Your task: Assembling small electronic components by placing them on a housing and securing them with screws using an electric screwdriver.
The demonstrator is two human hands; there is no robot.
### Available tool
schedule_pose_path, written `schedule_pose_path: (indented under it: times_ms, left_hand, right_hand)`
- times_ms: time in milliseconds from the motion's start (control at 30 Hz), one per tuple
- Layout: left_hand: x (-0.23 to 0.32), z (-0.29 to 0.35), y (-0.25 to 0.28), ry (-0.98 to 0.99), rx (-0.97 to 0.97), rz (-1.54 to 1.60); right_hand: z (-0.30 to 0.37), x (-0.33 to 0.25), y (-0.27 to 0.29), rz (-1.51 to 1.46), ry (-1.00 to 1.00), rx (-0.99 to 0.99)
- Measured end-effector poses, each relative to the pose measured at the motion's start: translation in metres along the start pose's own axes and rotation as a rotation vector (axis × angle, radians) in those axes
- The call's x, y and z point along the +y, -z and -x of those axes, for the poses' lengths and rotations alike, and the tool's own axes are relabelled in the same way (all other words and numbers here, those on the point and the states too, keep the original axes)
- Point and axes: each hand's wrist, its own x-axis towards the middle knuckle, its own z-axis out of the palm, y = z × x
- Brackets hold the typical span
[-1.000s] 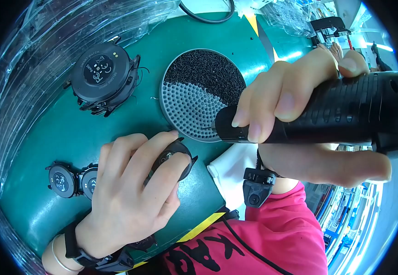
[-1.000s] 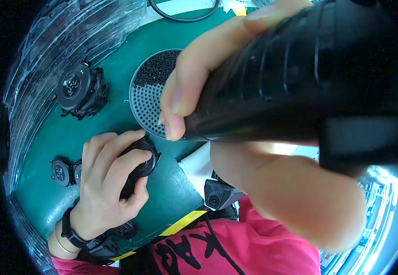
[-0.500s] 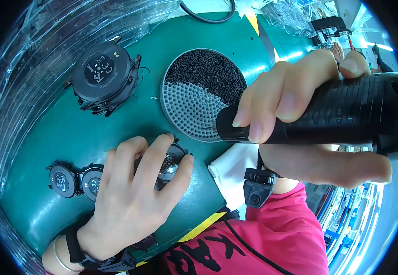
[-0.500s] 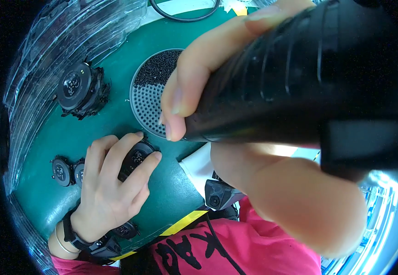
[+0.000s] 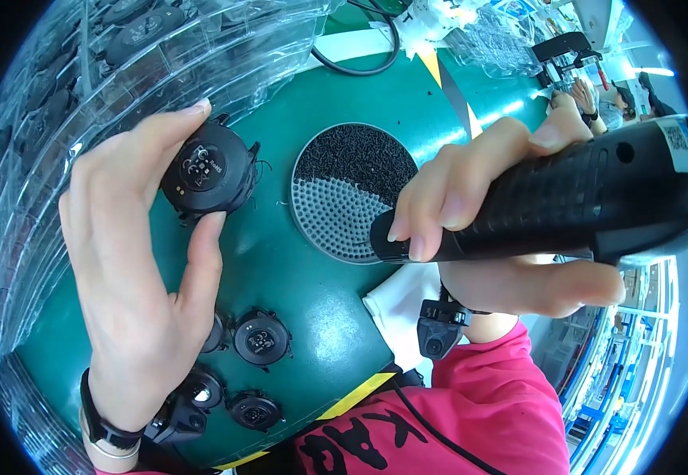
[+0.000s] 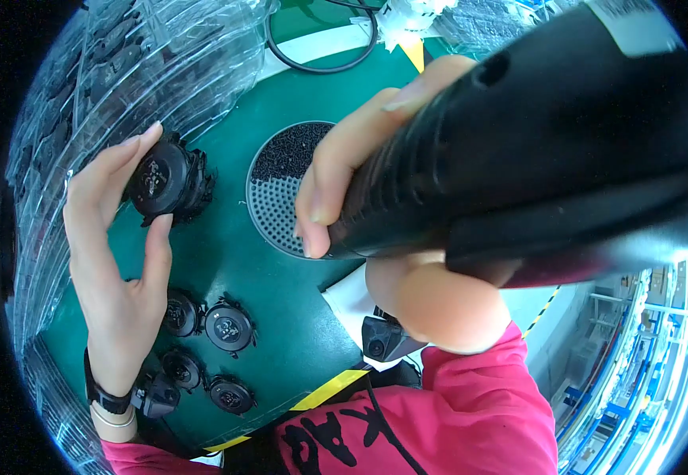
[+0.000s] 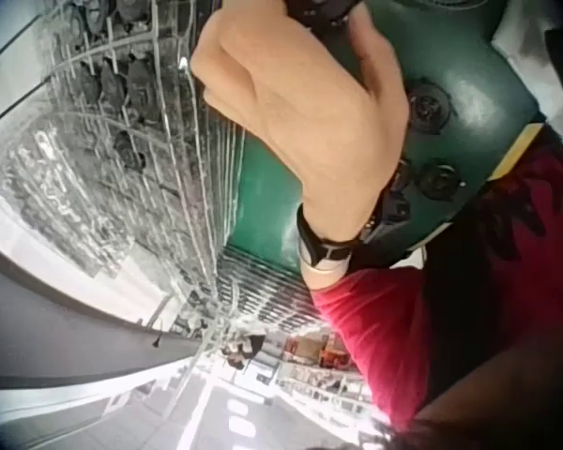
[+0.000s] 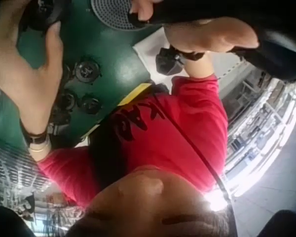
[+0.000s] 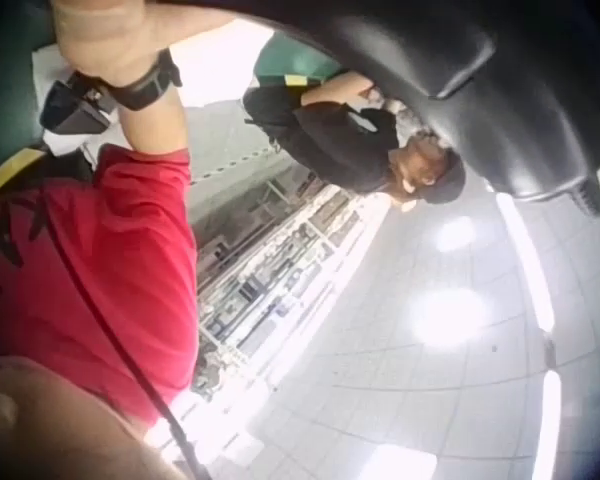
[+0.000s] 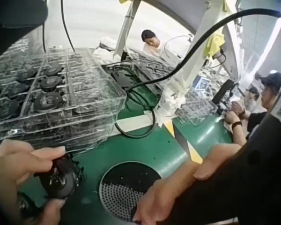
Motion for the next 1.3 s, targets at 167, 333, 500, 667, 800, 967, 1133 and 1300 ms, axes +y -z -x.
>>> schedule_pose_path:
  times_ms: [167,333,500,667,800,967,1133,1300]
  left_hand:
    - [0.02,0.007,0.023,-0.006,-0.077,-0.217]
    - [0.027,0.052,0.029,-0.057,-0.501,0.139]
    - [0.036,0.073,0.012,-0.136,-0.571,0.139]
    - [0.046,0.071,-0.019,-0.1,-0.41,0.188]
    - [0.05,0.06,-0.038,-0.026,-0.297,0.241]
    - [0.047,0.057,-0.043,-0.057,-0.216,0.275]
    - [0.044,0.058,-0.045,-0.059,-0.183,0.275]
    - [0.044,0.057,-0.045,-0.052,-0.195,0.279]
  right_hand:
    - [0.001,-0.001,0.001,0.036,-0.011,-0.026]
    - [0.0,0.002,0.003,0.05,-0.032,-0.055]
    - [-0.002,-0.01,-0.001,0.158,-0.081,-0.052]
    - [-0.002,-0.01,0.001,0.051,-0.014,-0.054]
    - [-0.001,-0.011,0.004,-0.042,0.049,-0.059]
    - [0.002,-0.007,0.003,-0.115,0.111,-0.088]
    - [0.008,0.004,-0.005,-0.137,0.159,-0.134]
    - [0.012,0.008,-0.007,-0.155,0.152,-0.101]
